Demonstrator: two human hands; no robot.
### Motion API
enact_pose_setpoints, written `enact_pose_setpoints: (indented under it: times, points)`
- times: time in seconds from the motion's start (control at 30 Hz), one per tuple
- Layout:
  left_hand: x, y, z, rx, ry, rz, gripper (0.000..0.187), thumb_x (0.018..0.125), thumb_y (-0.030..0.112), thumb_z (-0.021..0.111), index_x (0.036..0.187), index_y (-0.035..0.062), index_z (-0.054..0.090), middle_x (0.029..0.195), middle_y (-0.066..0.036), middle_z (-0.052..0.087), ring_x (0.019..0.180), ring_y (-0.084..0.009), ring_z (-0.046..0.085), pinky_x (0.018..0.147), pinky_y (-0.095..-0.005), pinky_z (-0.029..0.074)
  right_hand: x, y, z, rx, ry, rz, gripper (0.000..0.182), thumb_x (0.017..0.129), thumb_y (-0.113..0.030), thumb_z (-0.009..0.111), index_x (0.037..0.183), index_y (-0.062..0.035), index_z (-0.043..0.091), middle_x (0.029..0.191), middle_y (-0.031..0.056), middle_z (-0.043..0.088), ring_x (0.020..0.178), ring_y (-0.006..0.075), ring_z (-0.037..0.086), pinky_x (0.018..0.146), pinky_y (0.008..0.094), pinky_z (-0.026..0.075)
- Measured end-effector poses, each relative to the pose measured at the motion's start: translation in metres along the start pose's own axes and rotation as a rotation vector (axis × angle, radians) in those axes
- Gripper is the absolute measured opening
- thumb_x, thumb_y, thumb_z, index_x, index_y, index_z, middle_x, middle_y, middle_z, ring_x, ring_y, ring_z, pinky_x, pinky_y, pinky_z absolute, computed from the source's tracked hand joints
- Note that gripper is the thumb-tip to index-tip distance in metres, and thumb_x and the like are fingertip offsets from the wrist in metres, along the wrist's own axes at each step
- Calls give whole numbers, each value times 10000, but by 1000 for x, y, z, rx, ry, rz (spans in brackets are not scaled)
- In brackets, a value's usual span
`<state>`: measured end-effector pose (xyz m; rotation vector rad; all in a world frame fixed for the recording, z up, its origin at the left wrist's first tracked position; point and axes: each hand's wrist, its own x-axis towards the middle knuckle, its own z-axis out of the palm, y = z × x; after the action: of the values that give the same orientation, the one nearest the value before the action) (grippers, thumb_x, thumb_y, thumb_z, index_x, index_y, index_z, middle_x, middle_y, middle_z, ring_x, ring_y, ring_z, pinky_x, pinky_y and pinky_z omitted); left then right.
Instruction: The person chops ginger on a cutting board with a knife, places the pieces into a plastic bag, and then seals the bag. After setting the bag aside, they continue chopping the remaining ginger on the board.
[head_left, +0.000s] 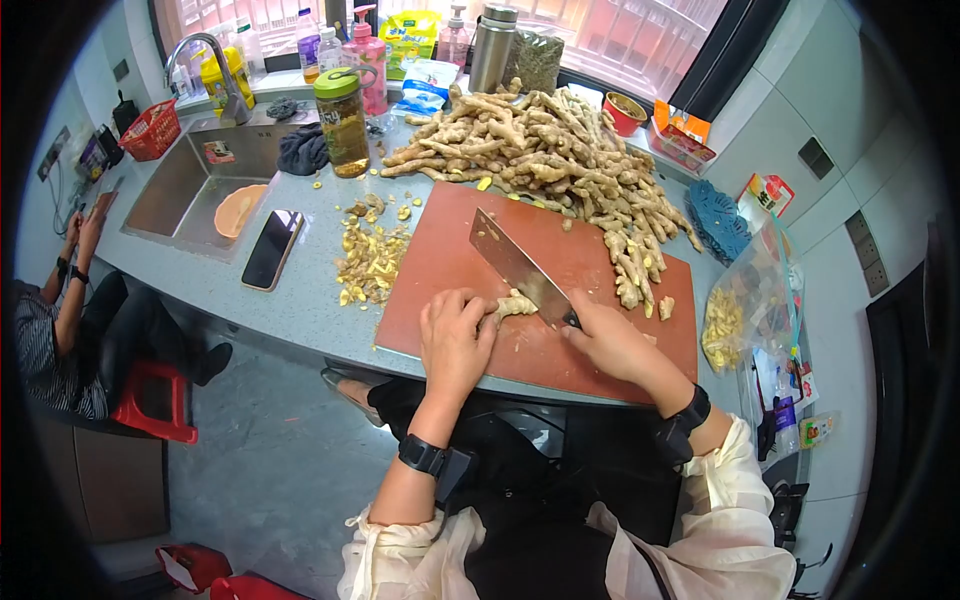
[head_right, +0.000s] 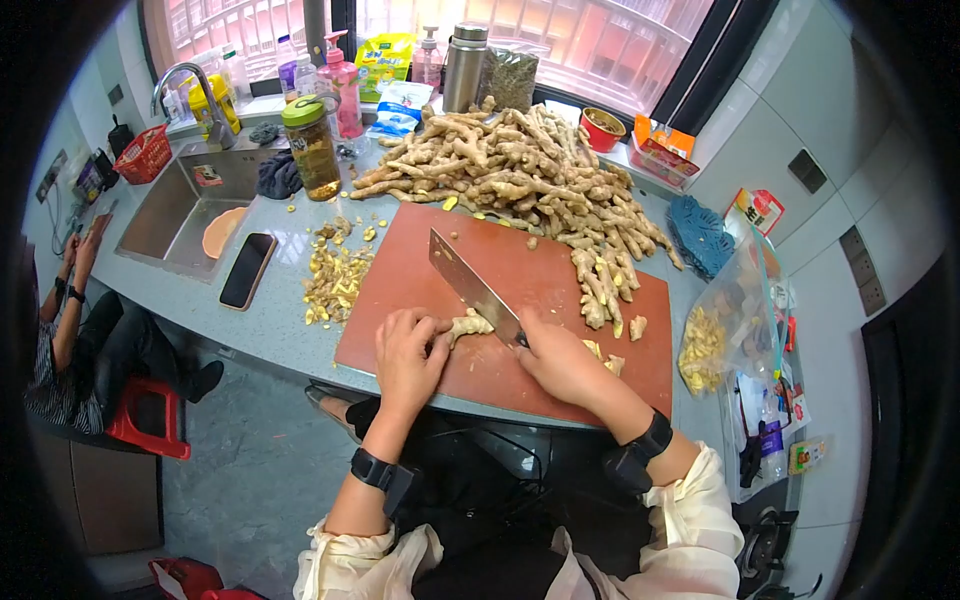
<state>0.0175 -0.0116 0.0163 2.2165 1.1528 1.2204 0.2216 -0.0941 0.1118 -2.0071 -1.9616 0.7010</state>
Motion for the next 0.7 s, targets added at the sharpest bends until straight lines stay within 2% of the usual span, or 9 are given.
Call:
enact_pose_setpoints:
  times: [0.2, 0.27, 0.3, 0.37, 0.4, 0.47, 0.6, 0.67, 0.7]
  points:
    - [0, -1, 2, -7, 29, 12, 117, 815, 176, 733, 909, 108, 719, 987, -40, 621, 1044, -264, 566, 923, -408, 400, -2, 4, 8, 36, 51, 49, 308, 944, -159, 599, 1145, 2, 430, 1028, 333, 616, 1023, 522, 563, 866, 558, 442]
    - [0, -1, 2, -14, 27, 13, 118, 815, 178, 733, 908, 108, 719, 986, -41, 621, 1043, -264, 566, 921, -407, 400, -1, 11, 13, -25, 162, -109, 327, 950, -146, 597, 1199, -4, 439, 915, 263, 640, 844, 446, 645, 742, 507, 500]
    - [0, -1, 2, -12, 17, 3, 118, 815, 177, 734, 909, 108, 714, 998, -47, 621, 1058, -267, 564, 942, -414, 397, -2, 12, 11, -24, 161, -109, 327, 950, -146, 597, 1199, -4, 439, 915, 263, 640, 844, 446, 645, 742, 507, 500]
    - [-1, 0, 0, -7, 9, -8, 118, 815, 175, 735, 909, 107, 710, 1010, -53, 622, 1073, -271, 562, 963, -421, 394, -3, 1, 2, 316, 3, 186, 379, 959, -128, 595, 1289, -27, 437, 781, 151, 616, 610, 288, 638, 566, 410, 502]
    - [-1, 0, 0, -8, 8, -9, 117, 815, 175, 735, 908, 108, 711, 1012, -53, 622, 1073, -271, 562, 962, -420, 394, -3, 2, 3, 317, 3, 182, 379, 959, -128, 595, 1289, -27, 437, 781, 151, 616, 610, 288, 638, 566, 410, 502]
    - [0, 0, 0, -8, 8, -7, 116, 815, 176, 735, 906, 108, 712, 1014, -53, 621, 1073, -271, 562, 961, -420, 394, -3, 10, 6, 459, 2, 217, 431, 965, -113, 591, 1360, -62, 427, 716, 76, 569, 495, 171, 560, 470, 334, 455]
    - [0, 0, 1, -10, -15, -25, 121, 817, 181, 733, 912, 109, 714, 1020, -53, 619, 1081, -268, 558, 965, -418, 392, -7, 9, 2, 402, 20, 174, 432, 967, -116, 589, 1363, -66, 424, 711, 79, 568, 502, 175, 565, 481, 339, 464]
    - [-1, 0, 0, -11, -20, -27, 124, 818, 184, 732, 915, 109, 715, 1022, -53, 619, 1084, -267, 556, 967, -418, 390, -11, 2, -6, 308, 62, 101, 434, 962, -128, 597, 1358, -69, 428, 773, 121, 597, 586, 236, 609, 554, 369, 493]
    - [-1, 0, 0, -9, -18, -25, 127, 820, 187, 731, 919, 109, 715, 1021, -53, 619, 1085, -267, 555, 968, -418, 389, -11, 3, -7, 309, 62, 101, 434, 962, -128, 597, 1358, -69, 428, 773, 121, 597, 586, 236, 609, 554, 369, 493]
